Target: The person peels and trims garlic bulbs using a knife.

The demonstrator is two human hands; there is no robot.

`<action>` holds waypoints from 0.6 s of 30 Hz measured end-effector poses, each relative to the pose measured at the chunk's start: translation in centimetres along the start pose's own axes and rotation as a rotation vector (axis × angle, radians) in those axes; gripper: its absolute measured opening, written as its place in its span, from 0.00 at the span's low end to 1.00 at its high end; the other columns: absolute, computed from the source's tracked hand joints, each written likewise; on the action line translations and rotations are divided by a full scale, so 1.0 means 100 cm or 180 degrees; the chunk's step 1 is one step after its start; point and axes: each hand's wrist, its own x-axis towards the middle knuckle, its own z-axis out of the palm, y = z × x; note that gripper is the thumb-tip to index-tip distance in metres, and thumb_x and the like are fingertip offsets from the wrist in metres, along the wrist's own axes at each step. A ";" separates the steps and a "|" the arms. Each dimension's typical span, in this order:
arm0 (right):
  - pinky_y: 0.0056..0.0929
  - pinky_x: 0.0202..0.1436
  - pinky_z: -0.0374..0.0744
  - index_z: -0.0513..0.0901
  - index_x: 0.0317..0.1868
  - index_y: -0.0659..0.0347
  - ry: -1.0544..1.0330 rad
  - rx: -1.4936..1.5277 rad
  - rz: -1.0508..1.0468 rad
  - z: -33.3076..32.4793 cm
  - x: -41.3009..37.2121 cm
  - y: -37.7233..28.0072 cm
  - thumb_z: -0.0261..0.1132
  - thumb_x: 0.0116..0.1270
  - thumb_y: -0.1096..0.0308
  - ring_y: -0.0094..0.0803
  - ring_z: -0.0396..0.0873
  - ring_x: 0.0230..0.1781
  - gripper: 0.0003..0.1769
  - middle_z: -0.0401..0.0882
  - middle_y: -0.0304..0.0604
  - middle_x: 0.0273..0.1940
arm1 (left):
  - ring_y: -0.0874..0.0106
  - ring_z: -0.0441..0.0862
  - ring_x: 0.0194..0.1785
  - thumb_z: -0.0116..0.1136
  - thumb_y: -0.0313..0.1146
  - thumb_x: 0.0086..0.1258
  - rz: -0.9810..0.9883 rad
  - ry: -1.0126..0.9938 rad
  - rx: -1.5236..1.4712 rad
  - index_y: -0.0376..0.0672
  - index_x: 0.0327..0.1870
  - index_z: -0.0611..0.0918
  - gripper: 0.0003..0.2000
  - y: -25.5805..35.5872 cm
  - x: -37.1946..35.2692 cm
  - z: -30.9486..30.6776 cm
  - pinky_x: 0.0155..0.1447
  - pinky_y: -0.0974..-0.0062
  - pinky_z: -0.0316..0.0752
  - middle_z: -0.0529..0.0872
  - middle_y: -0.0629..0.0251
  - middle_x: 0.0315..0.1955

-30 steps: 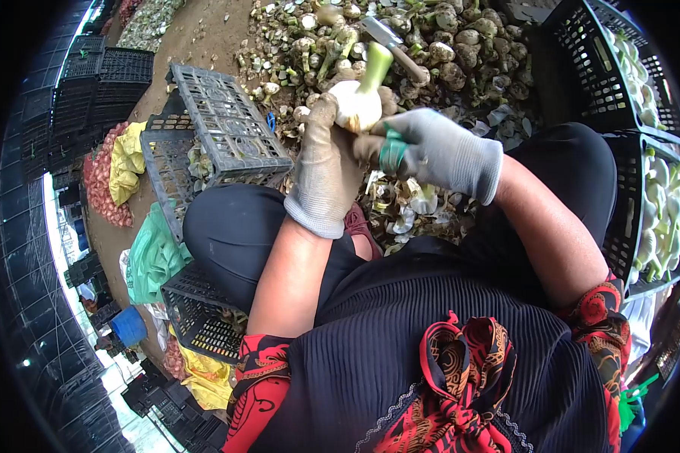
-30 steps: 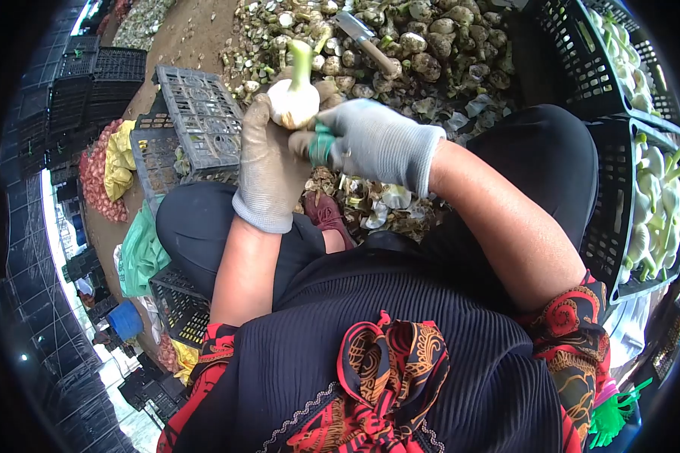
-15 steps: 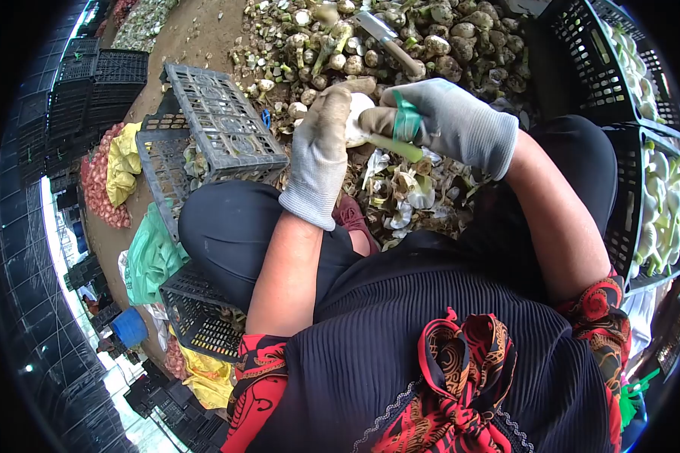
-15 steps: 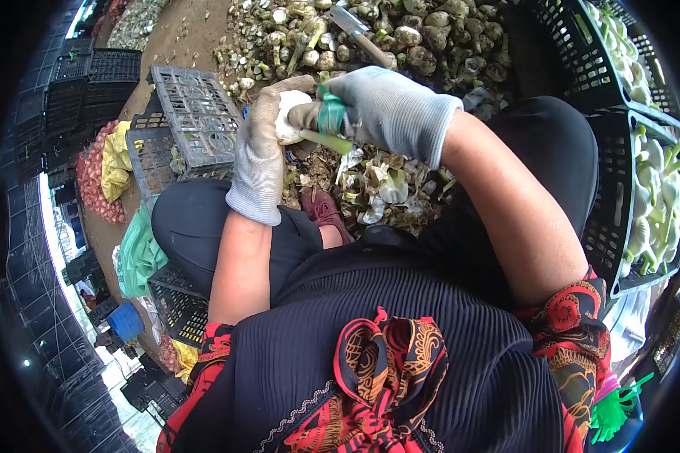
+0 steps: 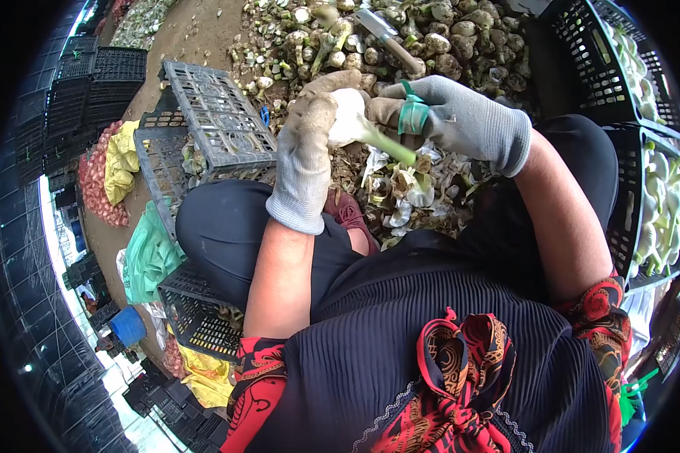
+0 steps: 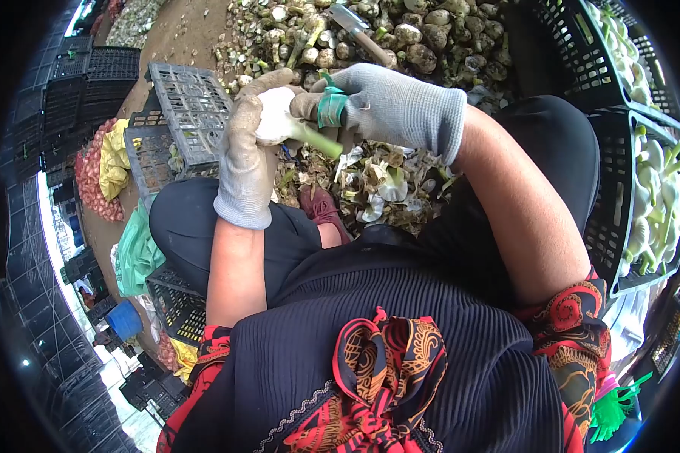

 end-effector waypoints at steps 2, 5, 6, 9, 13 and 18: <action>0.25 0.41 0.81 0.85 0.49 0.65 -0.0143 -0.0045 0.0289 -0.001 0.000 -0.003 0.64 0.74 0.61 0.20 0.82 0.35 0.15 0.85 0.36 0.32 | 0.70 0.82 0.49 0.46 0.43 0.74 0.0234 -0.0003 0.0087 0.34 0.61 0.75 0.23 0.004 -0.002 0.004 0.56 0.73 0.77 0.84 0.57 0.49; 0.29 0.40 0.81 0.87 0.43 0.62 0.0363 -0.0982 -0.0038 0.004 0.001 -0.007 0.64 0.70 0.66 0.27 0.85 0.33 0.09 0.87 0.42 0.30 | 0.68 0.82 0.51 0.47 0.38 0.72 0.0957 0.0026 0.0656 0.34 0.62 0.75 0.22 0.006 -0.003 0.014 0.61 0.70 0.75 0.82 0.55 0.53; 0.30 0.40 0.81 0.87 0.42 0.61 0.0593 -0.1165 -0.0320 0.005 0.001 -0.003 0.65 0.69 0.67 0.30 0.85 0.31 0.08 0.87 0.44 0.30 | 0.68 0.82 0.50 0.48 0.38 0.72 0.0838 0.0118 0.0545 0.35 0.62 0.75 0.22 0.006 -0.002 0.015 0.58 0.71 0.76 0.82 0.56 0.53; 0.37 0.42 0.81 0.84 0.42 0.56 0.1008 -0.2601 -0.0868 0.009 0.002 -0.004 0.67 0.63 0.65 0.39 0.84 0.37 0.09 0.84 0.43 0.34 | 0.73 0.83 0.44 0.49 0.41 0.74 0.0280 0.0230 0.0303 0.37 0.62 0.75 0.22 0.005 0.002 0.011 0.44 0.76 0.80 0.82 0.60 0.46; 0.40 0.44 0.81 0.82 0.43 0.56 0.0995 -0.3426 -0.0858 0.013 0.003 -0.010 0.66 0.63 0.64 0.42 0.84 0.42 0.09 0.83 0.42 0.35 | 0.78 0.82 0.38 0.52 0.41 0.73 -0.0932 0.0050 0.0588 0.40 0.62 0.76 0.21 0.026 -0.005 0.005 0.38 0.81 0.79 0.83 0.66 0.38; 0.35 0.46 0.82 0.84 0.48 0.63 0.1051 -0.1529 -0.0052 0.004 0.003 -0.010 0.64 0.69 0.67 0.41 0.86 0.37 0.11 0.87 0.44 0.36 | 0.75 0.78 0.54 0.60 0.23 0.62 0.0204 -0.0379 0.0632 0.38 0.60 0.76 0.22 0.009 -0.004 -0.001 0.59 0.76 0.74 0.81 0.62 0.51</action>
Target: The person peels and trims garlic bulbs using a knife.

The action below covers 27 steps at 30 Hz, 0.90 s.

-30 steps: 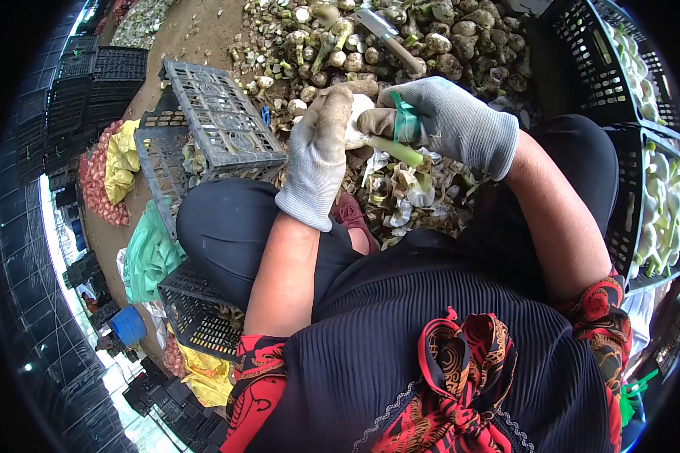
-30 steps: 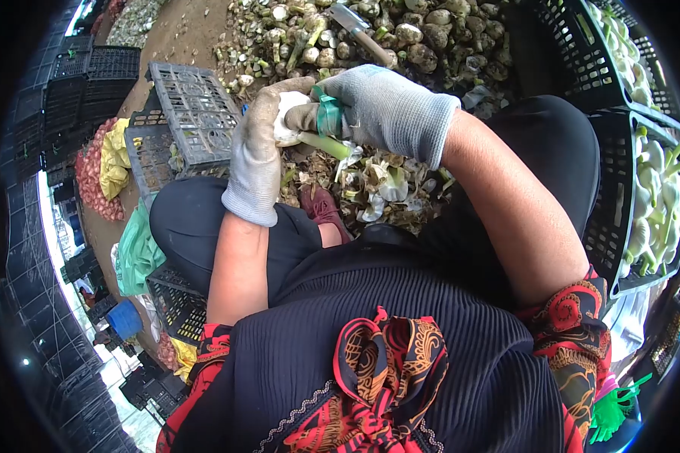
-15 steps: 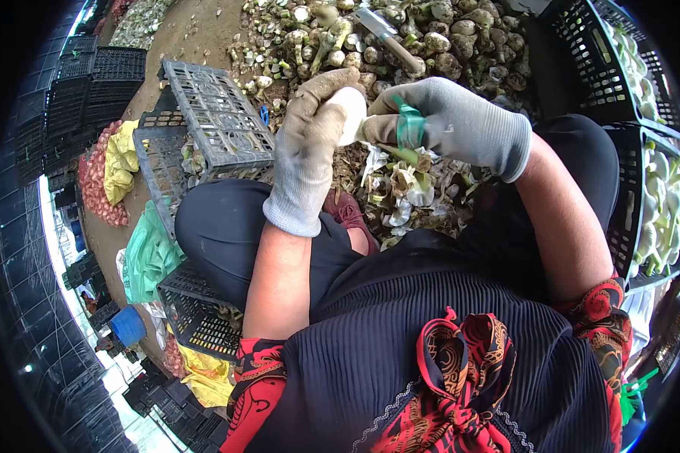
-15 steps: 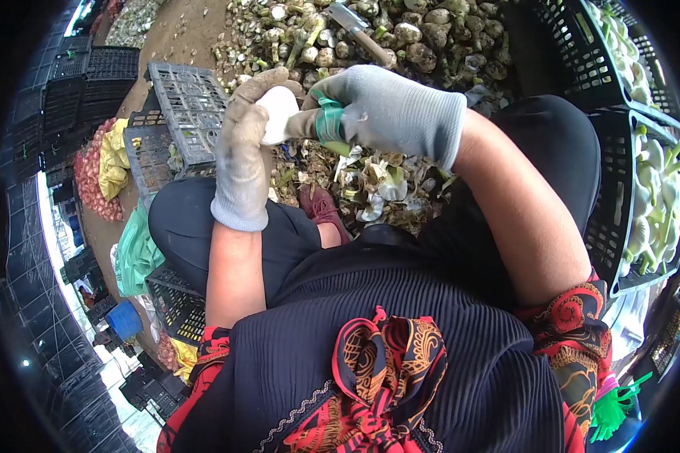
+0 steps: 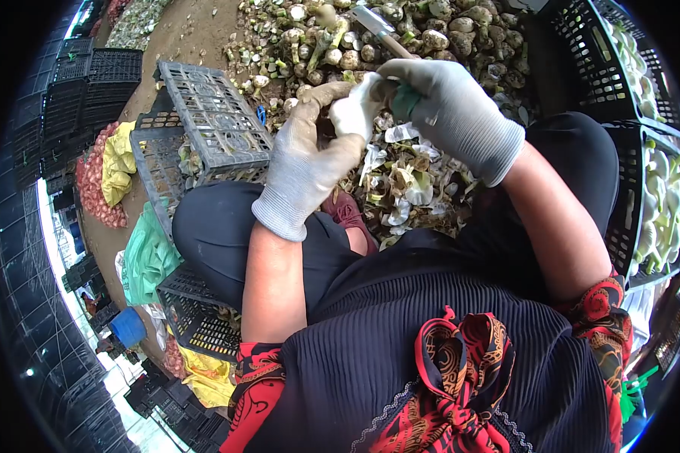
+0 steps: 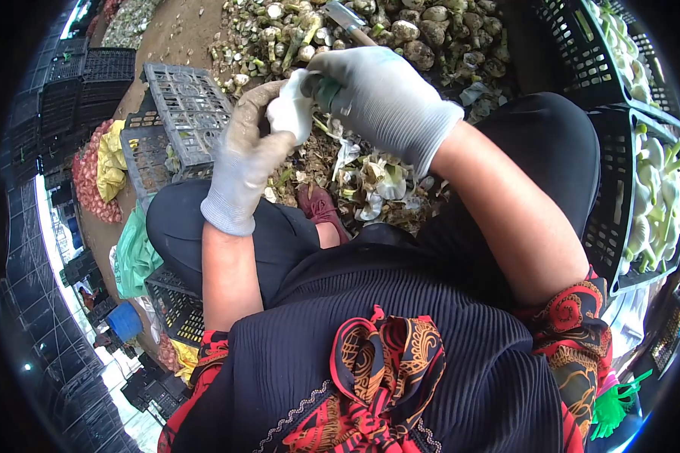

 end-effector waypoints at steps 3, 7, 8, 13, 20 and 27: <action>0.26 0.40 0.82 0.85 0.49 0.66 -0.0214 0.1645 0.1072 0.000 0.003 0.005 0.64 0.72 0.64 0.22 0.84 0.36 0.14 0.88 0.40 0.35 | 0.69 0.75 0.62 0.55 0.18 0.57 0.0990 -0.0196 0.0911 0.37 0.60 0.74 0.25 -0.014 0.003 -0.001 0.69 0.72 0.67 0.79 0.59 0.56; 0.19 0.40 0.80 0.85 0.47 0.65 -0.0572 0.1718 0.1174 -0.007 0.007 0.016 0.66 0.72 0.59 0.18 0.81 0.36 0.15 0.86 0.36 0.37 | 0.67 0.76 0.63 0.54 0.17 0.55 0.1005 -0.0129 0.0354 0.36 0.64 0.72 0.30 -0.015 0.004 0.002 0.70 0.72 0.66 0.79 0.59 0.56; 0.18 0.39 0.79 0.85 0.47 0.64 -0.0587 0.1854 0.1154 -0.009 0.007 0.013 0.66 0.72 0.59 0.18 0.81 0.36 0.16 0.85 0.35 0.37 | 0.67 0.76 0.63 0.54 0.17 0.56 0.0861 -0.0004 0.0038 0.35 0.65 0.71 0.30 -0.014 0.003 0.008 0.70 0.72 0.66 0.79 0.59 0.56; 0.15 0.35 0.76 0.85 0.48 0.61 -0.0681 0.2384 0.0814 -0.012 0.004 0.004 0.65 0.72 0.55 0.14 0.79 0.33 0.17 0.85 0.32 0.36 | 0.67 0.79 0.59 0.49 0.38 0.73 -0.0288 -0.0235 -0.1075 0.37 0.69 0.67 0.26 -0.016 0.005 0.007 0.63 0.67 0.75 0.78 0.58 0.58; 0.14 0.31 0.73 0.85 0.45 0.60 -0.0448 0.2470 0.0735 -0.015 0.005 0.005 0.66 0.72 0.54 0.13 0.76 0.28 0.16 0.81 0.28 0.32 | 0.73 0.78 0.57 0.55 0.32 0.72 -0.0178 -0.0425 -0.2276 0.35 0.67 0.71 0.23 -0.016 0.004 0.007 0.65 0.73 0.73 0.81 0.61 0.54; 0.14 0.30 0.72 0.84 0.44 0.60 -0.0432 0.2462 0.0836 -0.023 0.005 0.007 0.68 0.70 0.55 0.13 0.75 0.27 0.16 0.79 0.30 0.29 | 0.59 0.74 0.66 0.53 0.25 0.58 -0.0386 -0.0502 -0.3408 0.33 0.66 0.72 0.29 -0.015 0.002 0.000 0.74 0.61 0.64 0.78 0.56 0.61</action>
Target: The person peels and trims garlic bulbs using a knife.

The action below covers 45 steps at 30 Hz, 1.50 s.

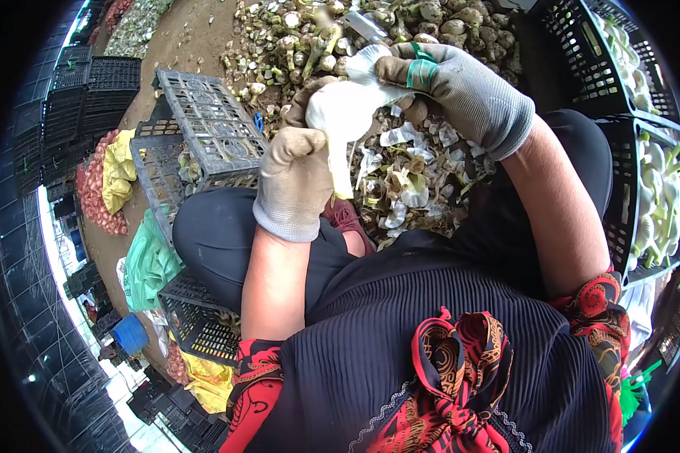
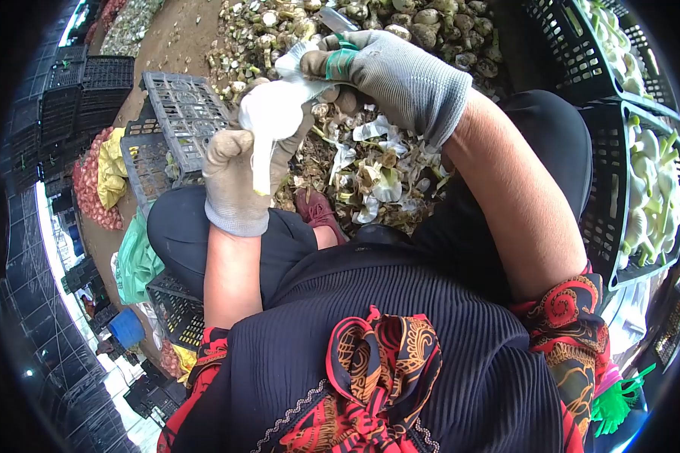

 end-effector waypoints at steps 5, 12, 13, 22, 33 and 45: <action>0.18 0.28 0.72 0.86 0.43 0.63 0.0466 -0.0532 -0.0103 -0.001 0.002 0.002 0.67 0.71 0.57 0.16 0.74 0.25 0.15 0.80 0.32 0.27 | 0.49 0.72 0.68 0.57 0.24 0.55 0.0182 -0.0029 -0.0799 0.30 0.67 0.70 0.32 0.006 0.000 -0.003 0.75 0.46 0.66 0.75 0.42 0.62; 0.15 0.31 0.73 0.83 0.53 0.62 0.0473 -0.0711 0.0043 -0.003 0.003 -0.003 0.65 0.73 0.54 0.13 0.75 0.29 0.19 0.82 0.32 0.35 | 0.51 0.70 0.70 0.60 0.34 0.66 0.0165 0.0006 -0.0541 0.28 0.71 0.61 0.35 0.005 0.001 -0.005 0.69 0.51 0.75 0.71 0.42 0.66; 0.15 0.31 0.74 0.82 0.54 0.62 0.0511 -0.0682 -0.0040 -0.002 0.002 -0.002 0.65 0.73 0.55 0.13 0.75 0.29 0.20 0.82 0.32 0.36 | 0.52 0.71 0.70 0.60 0.34 0.67 0.0132 -0.0126 -0.0603 0.29 0.71 0.62 0.34 0.005 0.001 -0.003 0.68 0.53 0.76 0.72 0.43 0.65; 0.16 0.43 0.78 0.82 0.57 0.59 -0.0201 -0.0828 -0.0035 0.011 -0.003 -0.001 0.67 0.72 0.62 0.13 0.77 0.39 0.18 0.83 0.29 0.40 | 0.63 0.83 0.53 0.60 0.36 0.69 0.0451 0.0733 0.0438 0.34 0.58 0.74 0.21 0.001 0.004 -0.003 0.54 0.68 0.85 0.83 0.57 0.50; 0.25 0.49 0.80 0.83 0.52 0.62 -0.1523 -0.1695 -0.0504 0.017 -0.020 0.000 0.66 0.64 0.77 0.23 0.82 0.40 0.15 0.86 0.41 0.39 | 0.73 0.80 0.43 0.58 0.49 0.72 0.0742 0.1628 0.0750 0.45 0.45 0.77 0.16 0.004 0.007 0.006 0.48 0.68 0.77 0.83 0.67 0.40; 0.41 0.46 0.81 0.77 0.48 0.59 0.0716 -0.3436 -0.2141 0.037 -0.024 0.008 0.71 0.58 0.66 0.48 0.82 0.43 0.19 0.80 0.50 0.40 | 0.71 0.79 0.49 0.57 0.49 0.73 0.0636 0.1331 0.1467 0.46 0.53 0.76 0.18 -0.008 0.000 0.037 0.49 0.70 0.76 0.82 0.66 0.46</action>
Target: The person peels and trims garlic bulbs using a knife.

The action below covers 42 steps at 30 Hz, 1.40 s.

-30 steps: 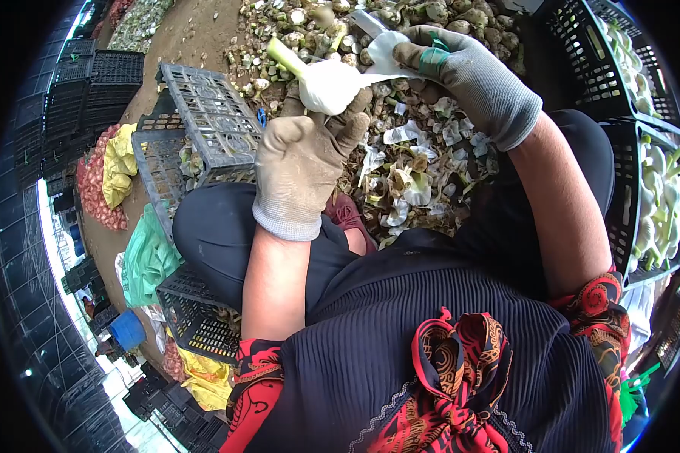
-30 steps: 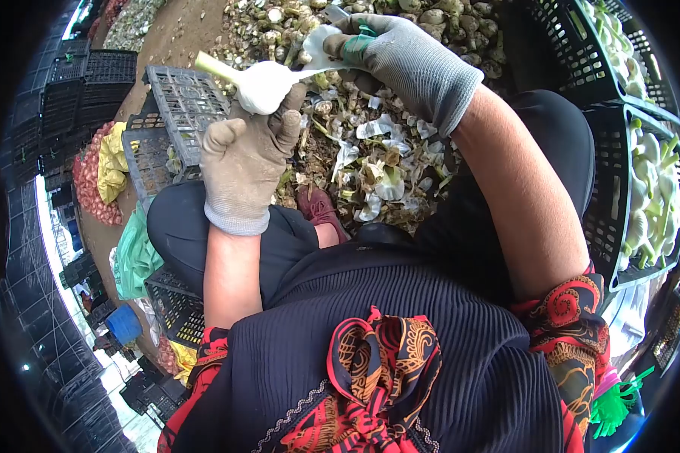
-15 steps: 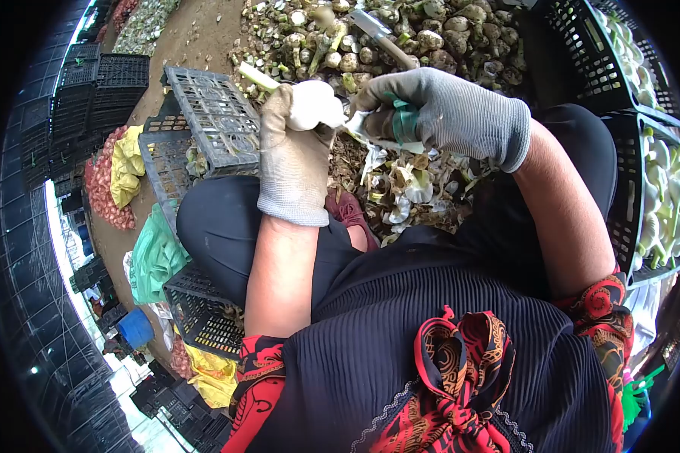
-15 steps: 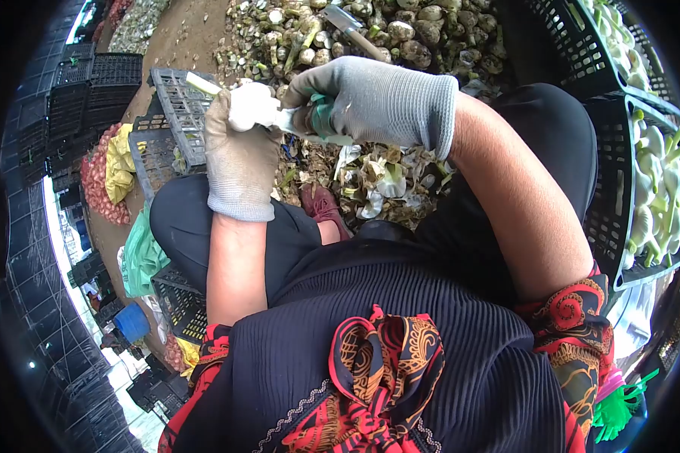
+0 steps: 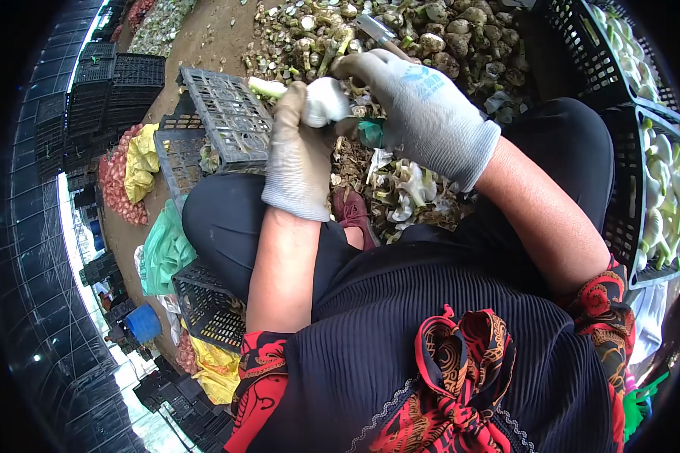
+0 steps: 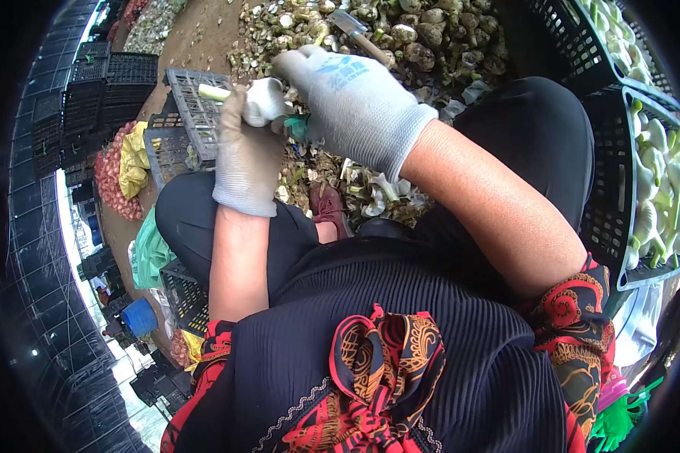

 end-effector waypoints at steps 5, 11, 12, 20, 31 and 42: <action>0.41 0.44 0.81 0.79 0.42 0.58 0.0153 -0.0006 -0.0416 -0.004 0.005 -0.005 0.67 0.57 0.71 0.45 0.83 0.42 0.12 0.80 0.46 0.39 | 0.77 0.79 0.46 0.52 0.49 0.76 -0.0125 0.0171 -0.0130 0.46 0.51 0.76 0.17 -0.010 0.006 0.000 0.47 0.74 0.74 0.81 0.69 0.43; 0.41 0.44 0.82 0.80 0.46 0.52 -0.0414 -0.0509 -0.1059 0.011 0.001 -0.010 0.62 0.62 0.70 0.39 0.84 0.43 0.11 0.80 0.45 0.43 | 0.71 0.81 0.43 0.51 0.51 0.77 -0.0332 0.0260 -0.0613 0.45 0.52 0.76 0.18 0.013 0.012 0.003 0.47 0.72 0.78 0.82 0.68 0.43; 0.41 0.44 0.82 0.80 0.46 0.53 -0.0700 -0.0624 -0.1021 0.017 -0.001 -0.008 0.62 0.62 0.70 0.40 0.84 0.44 0.12 0.80 0.45 0.44 | 0.71 0.82 0.42 0.51 0.52 0.77 -0.0366 0.0236 -0.0634 0.45 0.51 0.76 0.18 0.016 0.015 0.001 0.47 0.71 0.79 0.82 0.68 0.43; 0.43 0.48 0.81 0.82 0.44 0.59 -0.2270 -0.0387 0.0203 0.036 -0.007 0.007 0.66 0.67 0.54 0.47 0.83 0.46 0.16 0.82 0.49 0.45 | 0.59 0.84 0.50 0.57 0.42 0.74 0.0214 -0.1105 -0.0942 0.38 0.54 0.78 0.17 0.090 0.072 -0.026 0.53 0.61 0.85 0.84 0.55 0.50; 0.21 0.40 0.76 0.83 0.48 0.65 -0.0354 0.2975 0.1990 0.032 0.056 0.001 0.63 0.75 0.63 0.20 0.77 0.36 0.13 0.83 0.36 0.38 | 0.74 0.79 0.40 0.45 0.42 0.80 0.0049 -0.0634 -0.0184 0.39 0.48 0.79 0.15 0.029 0.070 -0.002 0.42 0.78 0.76 0.82 0.65 0.37; 0.26 0.45 0.80 0.81 0.50 0.61 -0.1542 0.0871 0.0905 0.062 0.082 0.035 0.65 0.73 0.63 0.24 0.81 0.39 0.12 0.84 0.39 0.38 | 0.68 0.80 0.40 0.28 0.43 0.83 0.0656 0.0441 -0.0363 0.38 0.57 0.71 0.20 0.069 0.083 -0.023 0.45 0.73 0.81 0.79 0.57 0.46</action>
